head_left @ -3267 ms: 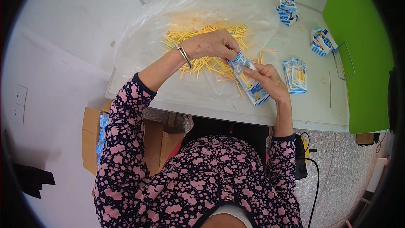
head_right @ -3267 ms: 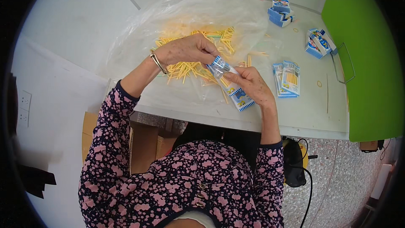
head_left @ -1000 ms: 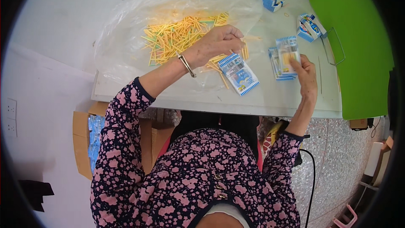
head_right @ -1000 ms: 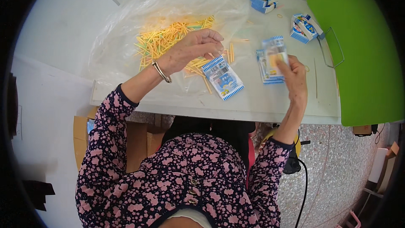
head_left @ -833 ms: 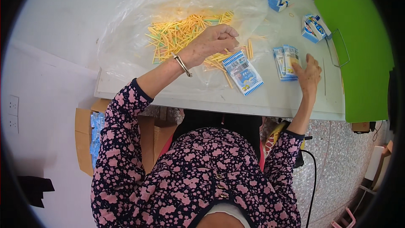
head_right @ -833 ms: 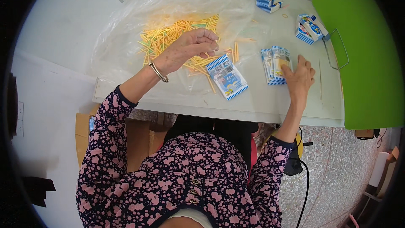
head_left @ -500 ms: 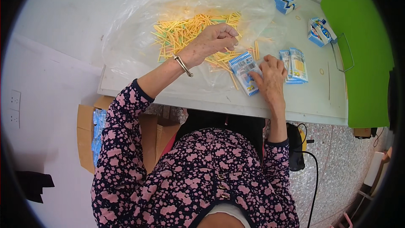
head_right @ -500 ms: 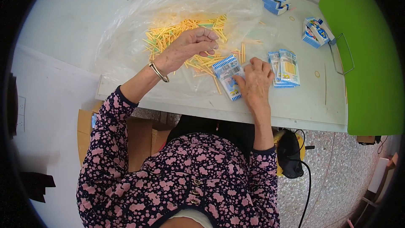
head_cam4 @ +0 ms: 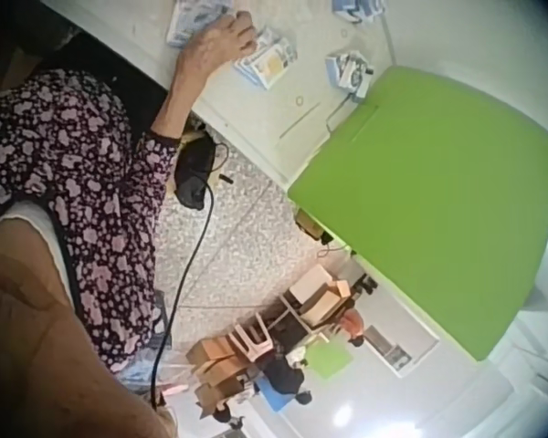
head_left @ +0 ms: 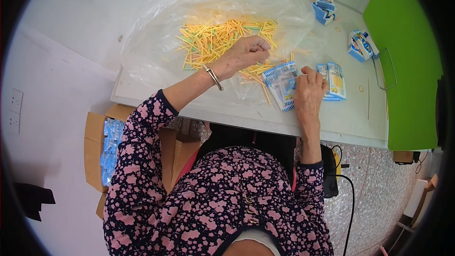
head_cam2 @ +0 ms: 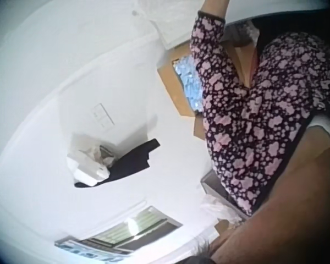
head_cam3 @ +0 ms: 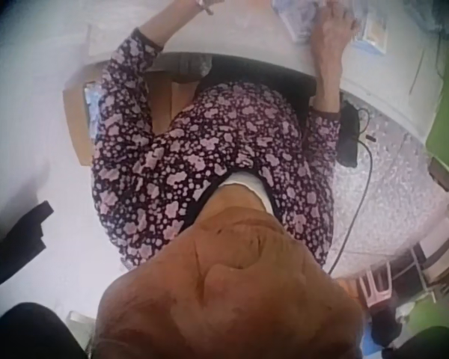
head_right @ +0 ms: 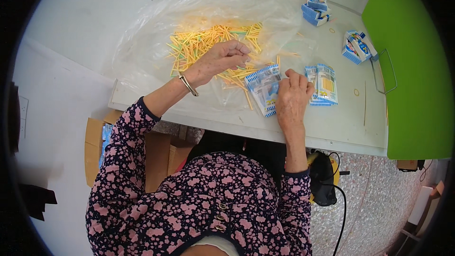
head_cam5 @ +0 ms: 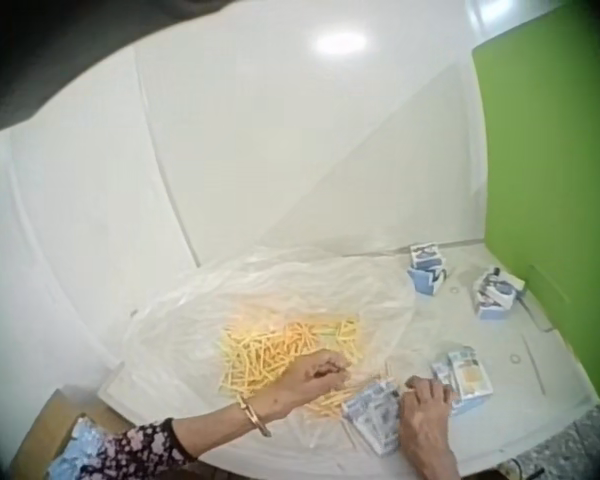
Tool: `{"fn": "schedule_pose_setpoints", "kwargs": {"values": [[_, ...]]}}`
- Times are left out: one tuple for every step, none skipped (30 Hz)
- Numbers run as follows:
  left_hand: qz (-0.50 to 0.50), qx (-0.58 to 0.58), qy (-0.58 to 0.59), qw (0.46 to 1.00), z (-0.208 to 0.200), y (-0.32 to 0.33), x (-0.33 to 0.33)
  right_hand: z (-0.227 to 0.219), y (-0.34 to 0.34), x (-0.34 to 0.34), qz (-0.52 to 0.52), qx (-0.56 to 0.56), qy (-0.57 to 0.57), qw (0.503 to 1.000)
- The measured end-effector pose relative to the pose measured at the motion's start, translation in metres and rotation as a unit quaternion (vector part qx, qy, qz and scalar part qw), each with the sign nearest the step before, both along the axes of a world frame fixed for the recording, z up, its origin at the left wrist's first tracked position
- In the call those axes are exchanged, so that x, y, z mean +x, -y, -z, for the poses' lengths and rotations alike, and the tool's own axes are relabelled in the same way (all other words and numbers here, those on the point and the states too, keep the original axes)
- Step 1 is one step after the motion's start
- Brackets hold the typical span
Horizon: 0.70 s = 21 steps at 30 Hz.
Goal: Packaging small yellow sticks into plastic bags at a workbench.
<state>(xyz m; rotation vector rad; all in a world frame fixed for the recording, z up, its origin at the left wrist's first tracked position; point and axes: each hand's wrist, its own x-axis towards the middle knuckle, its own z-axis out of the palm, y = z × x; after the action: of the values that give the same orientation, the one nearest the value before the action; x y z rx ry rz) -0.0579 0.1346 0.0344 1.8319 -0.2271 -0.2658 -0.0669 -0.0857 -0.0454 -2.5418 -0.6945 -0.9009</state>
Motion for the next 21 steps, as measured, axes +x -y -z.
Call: {"fn": "schedule_pose_setpoints", "kwargs": {"values": [[-0.004,-0.001,0.002,1.000,0.002,0.000,0.000,-0.010,0.000,-0.002,-0.005,0.029,0.015,0.999],[0.010,0.009,0.022,1.000,0.006,0.000,0.001,-0.018,-0.001,-0.004,-0.010,0.058,0.029,0.998],[0.024,0.018,0.043,0.999,0.008,0.002,0.002,-0.024,-0.002,-0.006,-0.015,0.057,0.030,0.998],[0.022,0.018,0.045,0.999,0.008,0.005,0.003,-0.030,-0.002,-0.008,-0.037,0.083,0.019,0.996],[0.025,0.037,0.086,0.995,0.009,0.008,0.004,-0.035,-0.004,-0.010,-0.060,0.109,0.008,0.992],[0.028,0.056,0.126,0.990,0.008,0.010,0.004,-0.040,-0.008,-0.011,-0.063,0.109,0.009,0.992],[0.027,0.056,0.126,0.990,0.007,0.011,0.005,-0.045,-0.012,-0.013,-0.085,0.122,0.019,0.989],[0.055,0.069,0.103,0.991,0.004,0.010,0.006,-0.047,-0.015,-0.015,-0.107,0.135,0.028,0.985],[0.083,0.083,0.079,0.990,0.001,0.010,0.006,-0.047,-0.016,-0.014,-0.109,0.135,0.028,0.984],[0.082,0.084,0.078,0.990,-0.003,0.009,0.005,-0.045,-0.017,-0.013,-0.118,0.208,-0.091,0.967],[0.063,0.097,0.094,0.989,-0.008,0.008,0.002,-0.044,-0.018,-0.012,-0.125,0.277,-0.209,0.930],[0.043,0.111,0.110,0.987,-0.010,0.007,0.000,-0.044,-0.020,-0.012,-0.127,0.278,-0.209,0.929],[0.040,0.113,0.110,0.987,-0.010,0.005,-0.003,-0.046,-0.022,-0.012,-0.166,0.344,-0.269,0.884],[0.028,0.104,0.134,0.985,-0.009,0.004,-0.006,-0.046,-0.025,-0.011,-0.203,0.406,-0.326,0.829],[0.017,0.095,0.158,0.983,-0.008,0.003,-0.008,-0.044,-0.026,-0.010,-0.206,0.407,-0.327,0.828],[0.015,0.097,0.156,0.983,-0.008,0.002,-0.010,-0.040,-0.028,-0.009,-0.210,0.412,-0.350,0.815],[0.010,0.090,0.159,0.983,-0.009,0.001,-0.012,-0.039,-0.030,-0.009,-0.213,0.418,-0.373,0.800],[0.005,0.083,0.162,0.983,-0.010,0.001,-0.013,-0.039,-0.031,-0.008,-0.214,0.418,-0.375,0.799],[0.003,0.083,0.160,0.984,-0.010,-0.001,-0.013,-0.044,-0.032,-0.008,-0.205,0.411,-0.381,0.802],[-0.004,0.111,0.164,0.980,-0.010,-0.003,-0.012,-0.048,-0.033,-0.008,-0.196,0.404,-0.388,0.805],[-0.010,0.139,0.168,0.976,-0.010,-0.005,-0.012,-0.050,-0.033,-0.008,-0.196,0.404,-0.389,0.804]]}}
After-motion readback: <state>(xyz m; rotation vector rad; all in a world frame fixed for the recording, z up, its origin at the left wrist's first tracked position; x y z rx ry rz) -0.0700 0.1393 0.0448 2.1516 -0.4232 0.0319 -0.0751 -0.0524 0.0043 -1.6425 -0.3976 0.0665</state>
